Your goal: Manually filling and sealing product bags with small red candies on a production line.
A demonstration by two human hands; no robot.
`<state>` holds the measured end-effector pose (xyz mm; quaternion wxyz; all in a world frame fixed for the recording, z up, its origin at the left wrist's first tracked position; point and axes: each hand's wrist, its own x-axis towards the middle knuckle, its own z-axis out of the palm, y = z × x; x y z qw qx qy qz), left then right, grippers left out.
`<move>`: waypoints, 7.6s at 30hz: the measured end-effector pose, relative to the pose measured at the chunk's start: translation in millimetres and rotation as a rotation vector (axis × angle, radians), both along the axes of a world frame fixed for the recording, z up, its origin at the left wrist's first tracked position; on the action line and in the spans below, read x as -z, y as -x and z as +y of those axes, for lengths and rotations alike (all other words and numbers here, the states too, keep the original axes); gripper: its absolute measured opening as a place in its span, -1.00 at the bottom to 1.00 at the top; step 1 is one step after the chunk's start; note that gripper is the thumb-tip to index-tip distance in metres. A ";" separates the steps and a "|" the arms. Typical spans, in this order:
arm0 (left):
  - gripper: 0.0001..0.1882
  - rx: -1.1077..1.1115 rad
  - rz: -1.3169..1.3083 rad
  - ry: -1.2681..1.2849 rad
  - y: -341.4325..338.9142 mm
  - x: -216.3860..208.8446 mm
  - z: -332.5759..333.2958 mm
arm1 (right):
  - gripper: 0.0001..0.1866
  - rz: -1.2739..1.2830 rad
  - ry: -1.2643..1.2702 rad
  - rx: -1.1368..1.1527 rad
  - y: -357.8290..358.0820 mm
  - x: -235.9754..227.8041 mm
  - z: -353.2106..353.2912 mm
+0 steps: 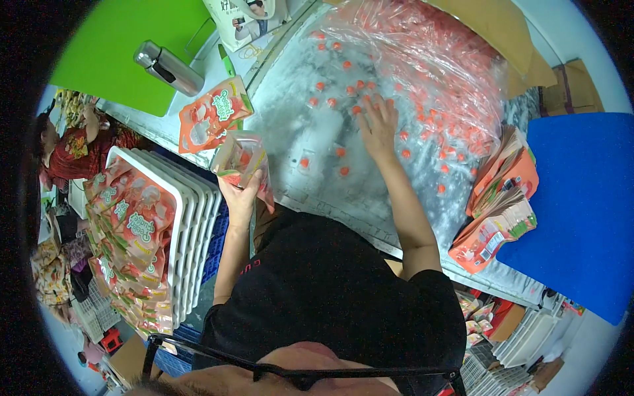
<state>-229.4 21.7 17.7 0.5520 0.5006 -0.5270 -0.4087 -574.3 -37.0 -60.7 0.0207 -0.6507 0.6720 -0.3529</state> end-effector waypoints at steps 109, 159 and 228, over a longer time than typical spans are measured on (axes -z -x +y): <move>-0.52 0.859 0.171 -0.265 4.9 -21.4 -15.8 | -0.76 0.224 -0.512 -1.008 -120.0 -223.1 45.2; -0.67 0.433 0.443 -0.246 2.9 5.8 10.9 | -0.74 -0.524 -0.171 -0.585 -92.9 -109.0 45.4; -0.24 -0.072 0.974 0.076 -101.8 -62.0 -30.5 | -0.31 -0.215 0.132 -0.773 -206.2 -81.1 16.7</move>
